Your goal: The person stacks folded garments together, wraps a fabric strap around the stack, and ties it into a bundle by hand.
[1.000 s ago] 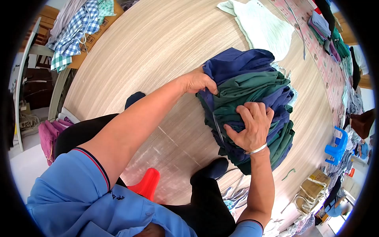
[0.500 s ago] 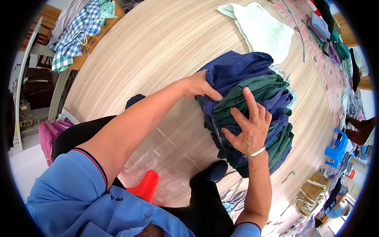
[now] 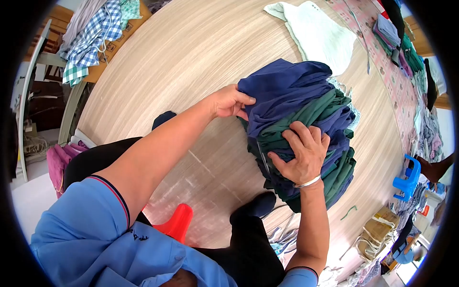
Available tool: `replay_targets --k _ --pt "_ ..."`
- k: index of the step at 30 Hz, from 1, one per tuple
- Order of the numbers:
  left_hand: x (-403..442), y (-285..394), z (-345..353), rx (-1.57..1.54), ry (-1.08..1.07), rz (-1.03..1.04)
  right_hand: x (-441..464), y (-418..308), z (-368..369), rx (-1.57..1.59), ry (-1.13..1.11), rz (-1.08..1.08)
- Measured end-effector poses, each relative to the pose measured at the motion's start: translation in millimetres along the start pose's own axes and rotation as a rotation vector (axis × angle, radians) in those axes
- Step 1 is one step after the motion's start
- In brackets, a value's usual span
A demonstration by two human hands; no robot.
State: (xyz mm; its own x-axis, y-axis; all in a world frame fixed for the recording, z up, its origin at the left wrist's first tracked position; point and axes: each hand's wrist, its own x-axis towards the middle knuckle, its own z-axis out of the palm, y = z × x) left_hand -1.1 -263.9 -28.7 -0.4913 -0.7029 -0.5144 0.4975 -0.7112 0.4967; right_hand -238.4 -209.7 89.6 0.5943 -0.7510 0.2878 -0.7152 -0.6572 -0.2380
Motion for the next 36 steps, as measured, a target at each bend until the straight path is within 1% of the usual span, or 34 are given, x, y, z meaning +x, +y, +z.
replay_targets --k 2,4,5,7,8,10,12,15,17,18,20,22,24,26,28,30,31,32,34,35,36 --pt "-1.7 -1.1 -4.4 0.036 0.033 0.02 -0.1 1.3 0.8 0.007 0.013 -0.004" --pt "-10.4 -0.7 2.9 0.233 -0.002 0.037 -0.4 3.3 0.9 0.012 0.023 -0.012" --pt "-13.9 -0.9 7.5 0.228 -0.003 0.039 0.1 4.2 0.8 0.01 0.019 -0.015" --pt "-18.0 -4.4 16.0 0.43 0.012 0.082 1.6 5.1 0.4 0.007 0.035 -0.029" --pt "-17.4 -8.0 20.0 0.426 0.012 0.088 2.4 6.2 0.4 0.004 0.033 -0.036" --pt "-19.9 -14.8 30.6 0.622 -0.021 0.476 2.4 7.9 0.4 0.01 0.051 -0.039" --pt "-19.5 -17.2 30.7 0.579 -0.001 0.464 3.6 9.9 0.7 0.009 0.054 -0.044" --pt "-18.7 -15.9 24.2 0.527 0.004 0.52 2.9 11.0 2.9 0.007 0.057 -0.041" --pt "-29.6 -0.2 20.9 0.29 0.042 0.169 3.1 11.6 3.1 0.001 0.054 -0.037" --pt "-28.6 3.3 16.7 0.288 0.039 0.17 3.4 11.0 3.2 0.005 0.058 -0.039" --pt "-24.8 11.4 9.4 0.06 0.025 0.22 2.7 10.0 2.8 0.009 0.062 -0.038" --pt "-25.1 18.9 12.1 0.077 0.036 0.24 2.6 9.9 3.0 0.011 0.059 -0.034" --pt "-23.5 22.0 20.0 0.046 -0.024 0.269 1.3 11.1 3.8 0.014 0.066 -0.04" --pt "-22.4 -0.7 48.2 0.467 0.026 0.444 0.3 13.6 3.4 0.015 0.075 -0.048" --pt "-30.2 -25.1 90.6 0.979 0.014 0.739 -2.9 13.2 3.1 0.004 0.054 -0.024" --pt "-37.2 -35.8 110.2 1.03 0.106 0.882 -8.5 9.7 4.9 0.009 0.066 -0.042" --pt "-42.3 -35.6 113.3 1.034 0.086 0.964 -12.2 8.4 6.3 0.012 0.075 -0.068" --pt "-47.4 -32.9 110.1 1.013 -0.079 0.767 -18.8 4.2 12.6 -0.012 0.106 -0.066" --pt "-40.2 -19.8 96.7 0.885 -0.285 0.672 -29.7 -13.4 20.3 -0.068 0.046 -0.024" --pt "-38.5 -12.9 92.6 0.692 -0.129 0.543 -34.7 -26.8 20.9 -0.067 0.0 -0.018" --pt "-39.4 -0.2 90.6 0.498 0.023 0.409 -36.1 -43.0 27.9 -0.069 0.047 0.003"
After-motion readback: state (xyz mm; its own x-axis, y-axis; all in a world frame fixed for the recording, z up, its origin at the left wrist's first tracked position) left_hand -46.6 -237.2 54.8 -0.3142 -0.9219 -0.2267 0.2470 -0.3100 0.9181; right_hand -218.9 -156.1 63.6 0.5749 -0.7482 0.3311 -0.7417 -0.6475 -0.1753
